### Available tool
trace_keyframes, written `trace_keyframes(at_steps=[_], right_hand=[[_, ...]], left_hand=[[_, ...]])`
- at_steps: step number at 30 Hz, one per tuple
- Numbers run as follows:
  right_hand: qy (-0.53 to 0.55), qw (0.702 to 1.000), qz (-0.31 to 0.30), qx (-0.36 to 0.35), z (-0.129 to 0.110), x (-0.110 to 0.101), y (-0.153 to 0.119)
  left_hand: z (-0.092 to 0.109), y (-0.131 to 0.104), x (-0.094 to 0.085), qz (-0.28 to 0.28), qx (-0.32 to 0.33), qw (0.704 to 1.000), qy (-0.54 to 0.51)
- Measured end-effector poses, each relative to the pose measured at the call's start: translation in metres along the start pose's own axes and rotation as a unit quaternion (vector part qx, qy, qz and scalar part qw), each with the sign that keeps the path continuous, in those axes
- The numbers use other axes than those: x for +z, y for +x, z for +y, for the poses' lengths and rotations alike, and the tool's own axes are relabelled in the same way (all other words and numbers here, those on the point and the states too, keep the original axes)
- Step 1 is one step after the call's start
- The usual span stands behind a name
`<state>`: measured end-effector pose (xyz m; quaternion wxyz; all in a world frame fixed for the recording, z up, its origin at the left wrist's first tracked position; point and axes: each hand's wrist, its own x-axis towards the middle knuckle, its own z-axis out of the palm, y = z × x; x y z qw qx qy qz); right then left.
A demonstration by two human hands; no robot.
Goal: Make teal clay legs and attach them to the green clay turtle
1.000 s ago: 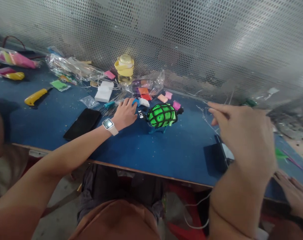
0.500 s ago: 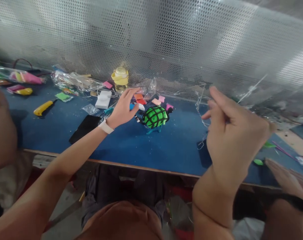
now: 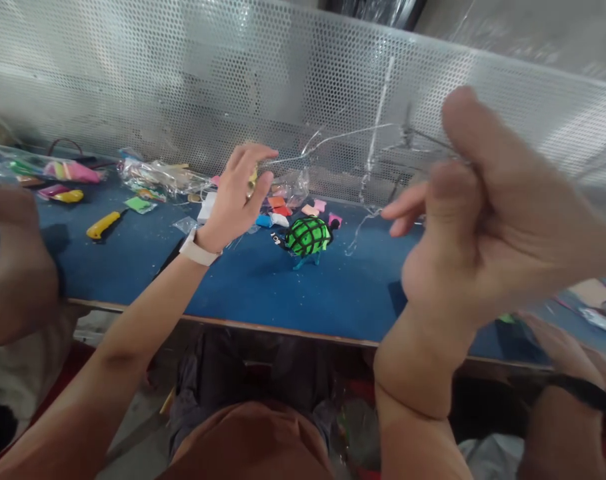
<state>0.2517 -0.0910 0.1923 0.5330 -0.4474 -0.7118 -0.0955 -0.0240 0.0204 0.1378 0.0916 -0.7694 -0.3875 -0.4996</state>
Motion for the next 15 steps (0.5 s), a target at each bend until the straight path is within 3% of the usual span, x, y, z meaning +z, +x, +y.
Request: trace_keyframes(at_steps=[4, 7, 9, 11, 15], right_hand=[[0.026, 0.999, 0.034, -0.013, -0.002, -0.004, 0.005], [0.076, 0.989, 0.109, -0.059, -0.009, 0.000, -0.001], [0.130, 0.974, 0.162, -0.088, -0.010, 0.004, -0.010], [0.174, 0.967, 0.172, -0.076, -0.007, 0.007, -0.023], [0.172, 0.982, 0.084, -0.010, 0.004, 0.004, -0.064]], left_hand=[[-0.001, 0.006, 0.006, -0.066, -0.053, 0.993, 0.079], [0.007, 0.002, 0.002, -0.115, -0.074, 0.989, 0.059], [0.020, -0.008, -0.005, -0.088, -0.048, 0.995, -0.012], [0.039, -0.023, -0.015, -0.046, -0.032, 0.991, -0.125], [0.083, -0.065, -0.030, -0.093, -0.070, 0.930, -0.350]])
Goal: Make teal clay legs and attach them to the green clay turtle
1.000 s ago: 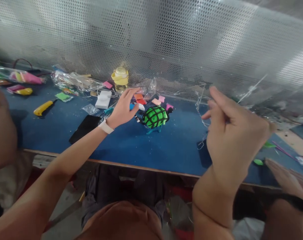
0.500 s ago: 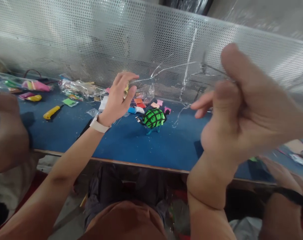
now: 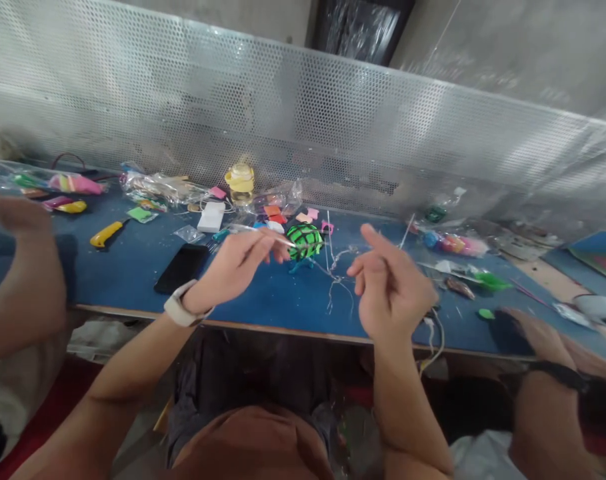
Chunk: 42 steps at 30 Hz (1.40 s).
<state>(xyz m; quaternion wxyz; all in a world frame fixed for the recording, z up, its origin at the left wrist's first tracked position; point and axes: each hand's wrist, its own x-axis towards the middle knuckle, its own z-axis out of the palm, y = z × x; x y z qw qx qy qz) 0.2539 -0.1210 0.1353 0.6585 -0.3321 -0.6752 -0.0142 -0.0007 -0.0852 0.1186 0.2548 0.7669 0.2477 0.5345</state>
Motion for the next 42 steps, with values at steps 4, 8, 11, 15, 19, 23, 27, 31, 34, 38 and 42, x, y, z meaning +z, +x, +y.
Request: trace_keyframes(at_steps=[4, 8, 11, 15, 19, 23, 27, 31, 34, 38, 42], right_hand=[[-0.015, 0.975, -0.194, 0.112, -0.001, -0.012, -0.058], [0.012, 0.956, -0.227, 0.186, -0.007, -0.023, -0.107], [0.037, 0.926, -0.280, 0.249, -0.010, -0.032, -0.127], [0.035, 0.880, -0.300, 0.367, -0.009, -0.039, -0.141], [0.027, 0.877, -0.264, 0.400, -0.006, -0.041, -0.147], [0.050, 0.893, -0.261, 0.363, -0.002, -0.040, -0.151], [0.085, 0.868, -0.288, 0.396, 0.004, -0.034, -0.163], [0.166, 0.830, -0.298, 0.442, 0.009, -0.024, -0.182], [0.219, 0.798, -0.311, 0.468, 0.011, -0.015, -0.193], [0.282, 0.758, -0.318, 0.495, 0.013, -0.007, -0.199], [0.320, 0.729, -0.322, 0.513, 0.012, -0.002, -0.199]], left_hand=[[0.018, -0.051, 0.025, -0.023, -0.083, 0.994, -0.061], [0.024, -0.093, 0.042, -0.081, -0.157, 0.983, -0.041], [0.026, -0.112, 0.051, -0.134, -0.195, 0.971, 0.011], [0.025, -0.125, 0.060, -0.223, -0.180, 0.938, 0.194], [0.023, -0.127, 0.063, -0.283, -0.151, 0.890, 0.325], [0.022, -0.124, 0.063, -0.309, -0.185, 0.909, 0.212], [0.018, -0.124, 0.067, -0.307, -0.208, 0.920, 0.126], [0.013, -0.128, 0.075, -0.342, -0.187, 0.901, 0.191], [0.015, -0.131, 0.079, -0.367, -0.151, 0.879, 0.266], [0.021, -0.130, 0.079, -0.385, -0.111, 0.848, 0.348], [0.024, -0.124, 0.074, -0.397, -0.107, 0.828, 0.380]])
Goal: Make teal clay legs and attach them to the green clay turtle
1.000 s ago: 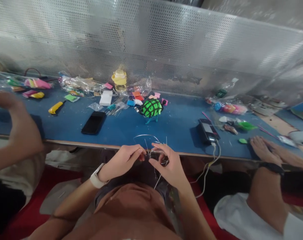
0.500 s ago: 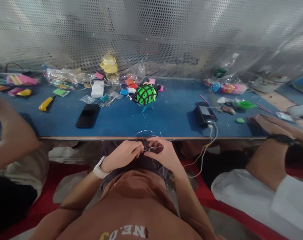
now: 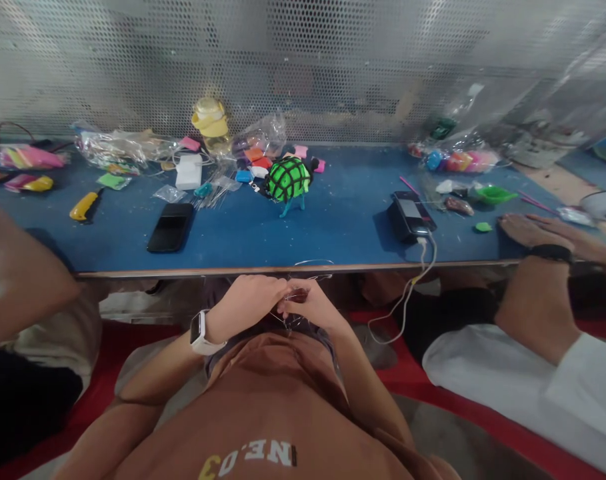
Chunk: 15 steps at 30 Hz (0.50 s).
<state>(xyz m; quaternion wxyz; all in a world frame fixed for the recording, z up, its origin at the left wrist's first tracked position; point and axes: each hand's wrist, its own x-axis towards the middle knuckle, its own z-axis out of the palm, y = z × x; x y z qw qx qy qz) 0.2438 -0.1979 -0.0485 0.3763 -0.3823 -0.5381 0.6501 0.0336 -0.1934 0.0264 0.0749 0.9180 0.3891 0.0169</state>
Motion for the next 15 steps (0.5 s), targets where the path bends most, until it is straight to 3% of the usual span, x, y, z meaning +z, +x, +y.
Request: trace_keyframes(at_steps=[3, 7, 11, 15], right_hand=[[0.019, 1.000, 0.008, 0.002, 0.002, 0.003, 0.002], [0.016, 0.998, 0.060, -0.029, 0.008, 0.003, 0.006], [0.041, 0.987, 0.133, -0.076, 0.007, 0.000, 0.009], [0.089, 0.976, 0.170, -0.098, 0.002, 0.002, 0.012]], left_hand=[[-0.004, 0.001, -0.005, 0.002, -0.010, 1.000, 0.010], [-0.006, -0.004, -0.004, 0.072, -0.059, 0.996, -0.016], [-0.003, -0.013, 0.007, 0.149, -0.102, 0.982, -0.062], [0.001, -0.018, 0.025, 0.192, -0.101, 0.970, -0.106]])
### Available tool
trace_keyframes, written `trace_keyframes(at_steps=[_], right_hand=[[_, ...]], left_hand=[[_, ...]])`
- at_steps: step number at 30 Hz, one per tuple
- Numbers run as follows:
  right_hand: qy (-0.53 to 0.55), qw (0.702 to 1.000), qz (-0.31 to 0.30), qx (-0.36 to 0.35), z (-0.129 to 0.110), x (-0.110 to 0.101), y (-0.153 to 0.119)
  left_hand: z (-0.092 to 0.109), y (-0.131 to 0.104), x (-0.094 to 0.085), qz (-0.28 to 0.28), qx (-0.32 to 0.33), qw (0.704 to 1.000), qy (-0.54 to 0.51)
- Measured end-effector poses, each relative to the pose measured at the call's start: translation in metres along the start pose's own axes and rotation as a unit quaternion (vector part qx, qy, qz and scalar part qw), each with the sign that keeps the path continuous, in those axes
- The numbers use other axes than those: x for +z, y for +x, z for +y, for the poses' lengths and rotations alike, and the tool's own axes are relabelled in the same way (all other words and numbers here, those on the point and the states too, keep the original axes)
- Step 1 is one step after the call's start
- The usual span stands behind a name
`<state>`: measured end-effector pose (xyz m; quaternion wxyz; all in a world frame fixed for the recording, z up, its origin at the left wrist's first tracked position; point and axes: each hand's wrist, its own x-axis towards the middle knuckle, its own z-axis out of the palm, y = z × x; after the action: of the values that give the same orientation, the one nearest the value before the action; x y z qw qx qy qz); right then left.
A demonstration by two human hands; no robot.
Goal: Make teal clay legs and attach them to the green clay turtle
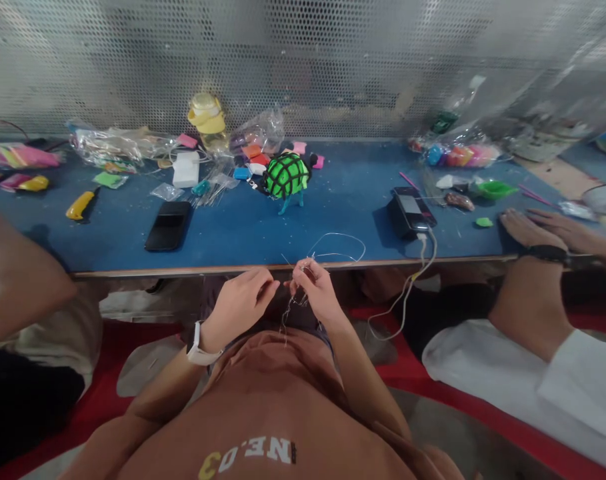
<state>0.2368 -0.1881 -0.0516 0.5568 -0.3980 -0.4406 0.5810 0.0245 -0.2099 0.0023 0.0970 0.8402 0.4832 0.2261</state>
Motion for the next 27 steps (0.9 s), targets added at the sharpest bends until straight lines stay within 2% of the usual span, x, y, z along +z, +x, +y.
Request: trace_keyframes(at_steps=[7, 12, 17, 23, 27], right_hand=[[0.045, 0.995, 0.087, -0.017, 0.003, 0.003, 0.007], [0.069, 0.989, 0.123, -0.038, 0.001, -0.001, 0.008], [0.079, 0.982, 0.166, -0.042, -0.002, -0.004, 0.010], [0.056, 0.987, 0.144, -0.053, -0.003, 0.001, 0.010], [0.056, 0.990, 0.119, -0.056, -0.005, 0.009, 0.007]], left_hand=[[-0.003, -0.010, 0.017, 0.002, -0.012, 0.999, -0.036], [-0.001, -0.014, 0.016, 0.010, -0.027, 0.997, -0.077], [-0.003, -0.017, 0.012, -0.004, -0.068, 0.993, -0.101], [-0.007, -0.016, 0.015, -0.075, -0.067, 0.979, -0.179], [-0.006, -0.012, 0.027, -0.154, -0.020, 0.968, -0.199]])
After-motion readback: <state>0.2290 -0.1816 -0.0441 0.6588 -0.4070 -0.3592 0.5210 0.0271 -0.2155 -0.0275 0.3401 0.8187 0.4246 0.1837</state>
